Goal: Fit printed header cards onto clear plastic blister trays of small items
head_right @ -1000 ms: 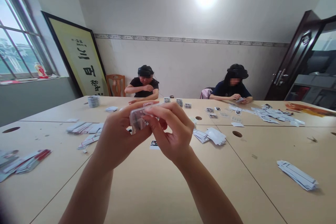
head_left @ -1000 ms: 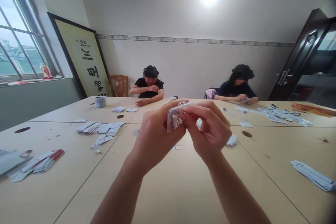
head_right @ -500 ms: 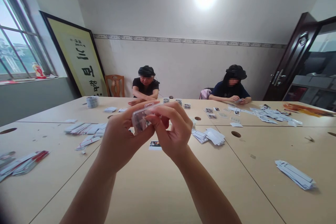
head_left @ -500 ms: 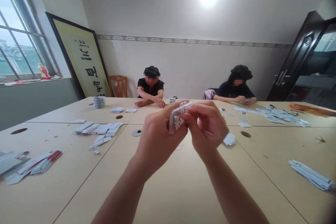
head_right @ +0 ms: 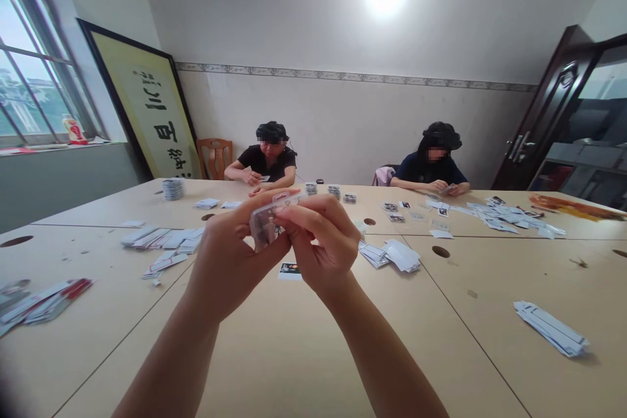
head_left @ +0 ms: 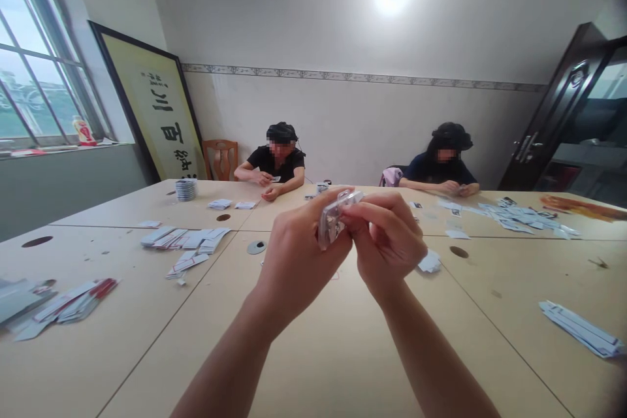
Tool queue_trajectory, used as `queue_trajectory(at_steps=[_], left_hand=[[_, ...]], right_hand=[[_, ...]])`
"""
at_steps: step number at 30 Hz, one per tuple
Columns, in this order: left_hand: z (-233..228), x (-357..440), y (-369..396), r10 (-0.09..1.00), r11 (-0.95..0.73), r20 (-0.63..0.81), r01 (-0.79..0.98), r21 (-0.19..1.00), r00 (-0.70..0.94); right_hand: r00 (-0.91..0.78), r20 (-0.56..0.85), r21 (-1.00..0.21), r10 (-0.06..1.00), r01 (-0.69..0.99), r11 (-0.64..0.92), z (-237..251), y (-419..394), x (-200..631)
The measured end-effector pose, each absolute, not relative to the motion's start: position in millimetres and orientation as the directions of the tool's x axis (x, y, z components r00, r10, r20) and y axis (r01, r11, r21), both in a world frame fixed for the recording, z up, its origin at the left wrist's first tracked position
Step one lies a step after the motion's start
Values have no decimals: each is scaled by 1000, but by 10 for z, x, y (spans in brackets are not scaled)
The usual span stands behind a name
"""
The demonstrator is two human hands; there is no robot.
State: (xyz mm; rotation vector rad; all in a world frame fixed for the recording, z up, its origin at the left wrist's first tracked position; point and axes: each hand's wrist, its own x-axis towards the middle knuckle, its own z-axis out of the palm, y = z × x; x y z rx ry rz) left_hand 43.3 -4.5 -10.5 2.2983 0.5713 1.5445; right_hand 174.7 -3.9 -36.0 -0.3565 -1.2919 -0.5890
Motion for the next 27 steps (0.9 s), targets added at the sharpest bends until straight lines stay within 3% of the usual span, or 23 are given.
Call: queue_trajectory(at_steps=[7,15,21,27], left_hand=[[-99,425,-20,488,-871,792,141,471,367],[-79,409,-83,502,-855,761,108,507,411],[-104,412,-68,503,-850,754,89,518,423],[-121,427,-48,458,-883,789,105,457,410]], right_hand=[[178,973,33,-146,520,854,-367,-25,1756],[116,954,133,-275,658,742,-362,-69,1754],[116,961,123,-252,638,760,-327,-72,1768],[110,943,163,-313,668,726,-300,-50,1783]])
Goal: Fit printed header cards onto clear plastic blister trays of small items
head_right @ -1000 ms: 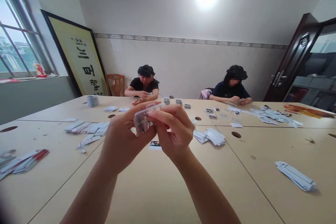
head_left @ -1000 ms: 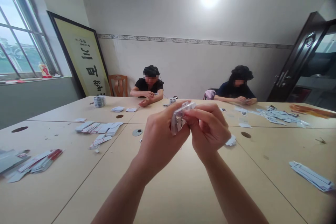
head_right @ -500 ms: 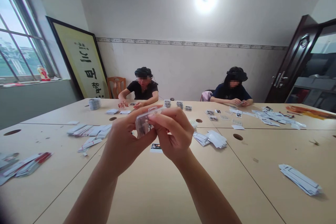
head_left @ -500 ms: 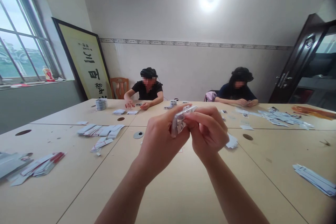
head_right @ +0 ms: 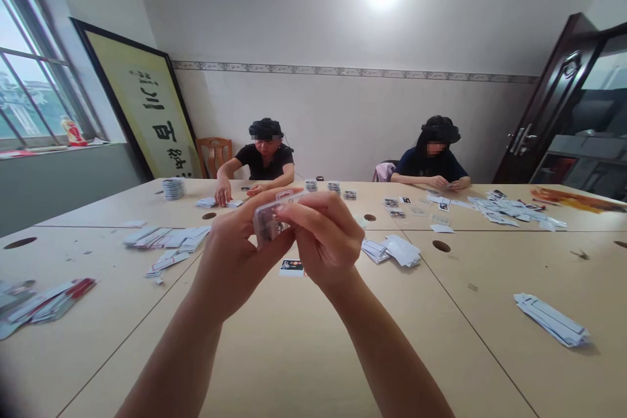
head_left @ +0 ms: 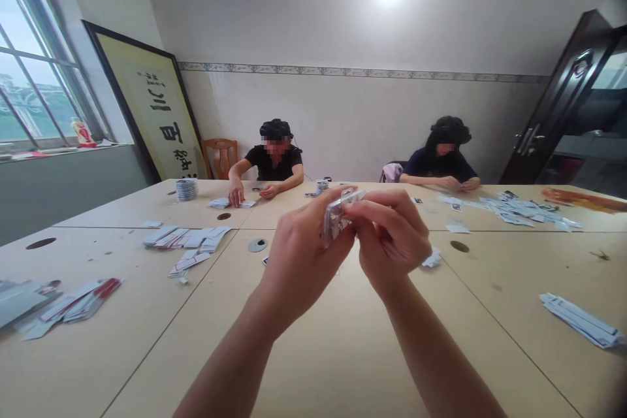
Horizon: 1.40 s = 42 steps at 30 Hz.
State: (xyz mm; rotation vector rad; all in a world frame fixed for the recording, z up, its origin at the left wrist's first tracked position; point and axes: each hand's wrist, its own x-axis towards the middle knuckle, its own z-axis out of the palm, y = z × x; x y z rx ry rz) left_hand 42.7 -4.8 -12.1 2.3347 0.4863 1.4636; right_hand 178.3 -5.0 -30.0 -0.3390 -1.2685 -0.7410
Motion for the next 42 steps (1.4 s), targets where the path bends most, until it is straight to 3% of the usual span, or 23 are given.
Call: queue_trajectory(at_steps=[5,11,17,26,42], left_hand=[[-107,441,-34,479,-874,779,134,468,405],[-76,396,-14,566,-808,700,125,576,436],[-85,358,23,552,-822,726,121,556,411],[-73,370,32,581,-786,678,96,610,451],[-80,396,-136,447,-891,764,158,425,466]], right_hand=[[84,954,155,-287,681,715,-289,-53,1814],[140,979,43,-147,564,825,-300,-85,1820],[71,994,32,-86,556,831,-292,-115,1836],[44,993,-115,107,414,903,-271,-158,1963],[-77,968,219,-237,718,661,-214,-218,1902]])
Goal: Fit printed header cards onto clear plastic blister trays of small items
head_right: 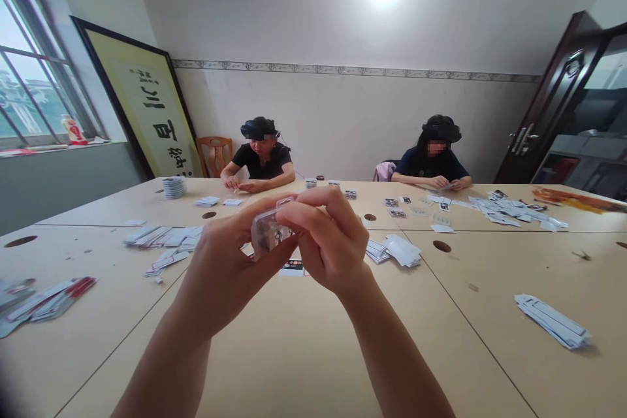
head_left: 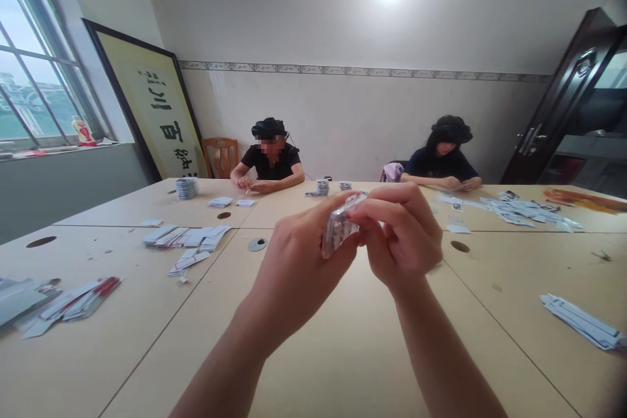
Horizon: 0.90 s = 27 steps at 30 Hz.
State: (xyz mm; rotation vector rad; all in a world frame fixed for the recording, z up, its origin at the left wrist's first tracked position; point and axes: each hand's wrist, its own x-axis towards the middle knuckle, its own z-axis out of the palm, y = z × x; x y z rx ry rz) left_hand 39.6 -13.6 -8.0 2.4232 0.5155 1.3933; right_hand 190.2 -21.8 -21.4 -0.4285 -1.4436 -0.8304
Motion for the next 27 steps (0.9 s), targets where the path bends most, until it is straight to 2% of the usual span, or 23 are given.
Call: queue_trajectory(at_steps=[4,9,14,22,27], left_hand=[[-86,408,-135,462,-885,760,179,431,457],[-93,428,-160,494,-869,758,238,433,425],[-96,437,-164,495,-868,752,210,450,435],[-84,387,-157,489,-866,741,154,476,460],[-76,370,-146,487,-866,744,140,481,457]], right_hand=[[-85,960,235,-268,763,602,-226,-199,1916],[-93,970,210,-224,787,581,-249,-189,1943],[-129,983,184,-134,771,610,-242,-207,1963],[-127,989,139,-72,677,723,-216,-230,1983],[-59,997,73,-47,600,797,-206,-240,2004]])
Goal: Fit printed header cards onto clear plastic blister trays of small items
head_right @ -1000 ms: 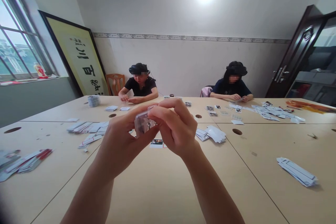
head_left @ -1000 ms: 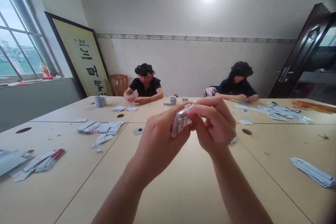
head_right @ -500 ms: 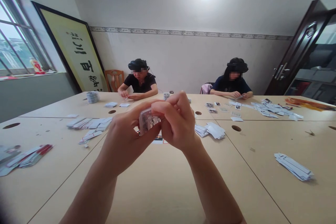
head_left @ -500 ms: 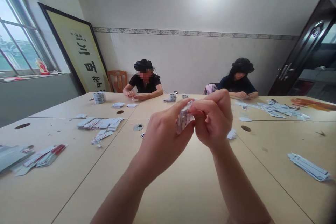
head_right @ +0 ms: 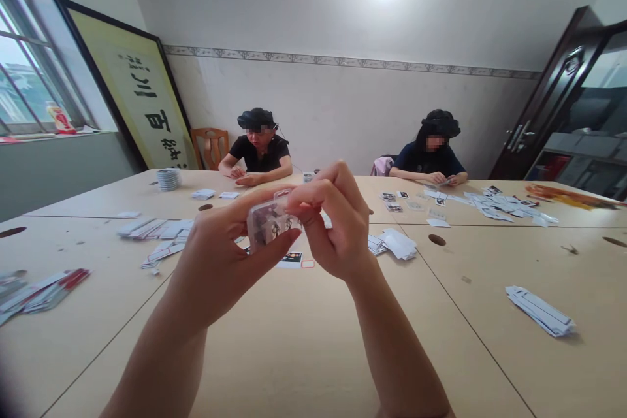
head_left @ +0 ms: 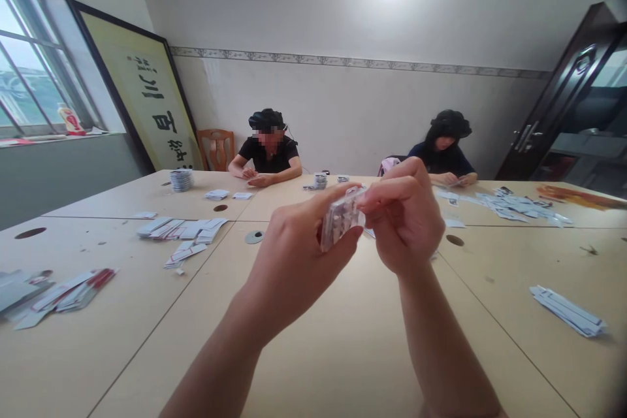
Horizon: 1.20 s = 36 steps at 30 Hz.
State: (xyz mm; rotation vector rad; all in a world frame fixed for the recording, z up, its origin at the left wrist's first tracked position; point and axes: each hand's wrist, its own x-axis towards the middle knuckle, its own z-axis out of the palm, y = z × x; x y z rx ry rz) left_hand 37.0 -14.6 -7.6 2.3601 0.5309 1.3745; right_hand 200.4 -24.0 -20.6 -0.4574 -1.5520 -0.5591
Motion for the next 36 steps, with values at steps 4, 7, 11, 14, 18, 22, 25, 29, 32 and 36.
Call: queue_trajectory(at_steps=[4,7,11,14,18,22,25,29,32,36], left_hand=[[-83,372,-148,479,-869,742,133,477,469],[-94,374,-148,478,-870,749,131,475,459],[-103,382,-146,466,-881,778,141,451,420],[-103,396,-140,451,-892,807,161,423,382],[-104,421,-115,446,-895,823,151,420,351],[-110,443,-94,475,-879,808,150,452,348],[-104,443,-96,474,-879,808,137,457,349],[-85,418,-127,458,-887,810,123,445,366],[-83,401,-157,447,-893,815,137,428,367],[-93,402,-178,439,-898,834,163,408,334]], right_hand=[[-77,991,130,-105,624,770,-198,-235,2003],[-38,979,174,-198,652,738,-210,-205,1965],[9,962,197,-273,670,716,-264,-152,1906],[64,953,175,-295,682,710,-326,-106,1883],[114,945,149,-307,686,712,-396,-24,1870],[121,941,159,-315,664,731,-405,26,1857],[117,943,163,-312,654,739,-390,15,1841],[167,930,149,-328,645,750,-373,-38,1813],[145,923,176,-358,666,725,-359,-80,1793],[140,914,195,-381,671,715,-360,-93,1756]])
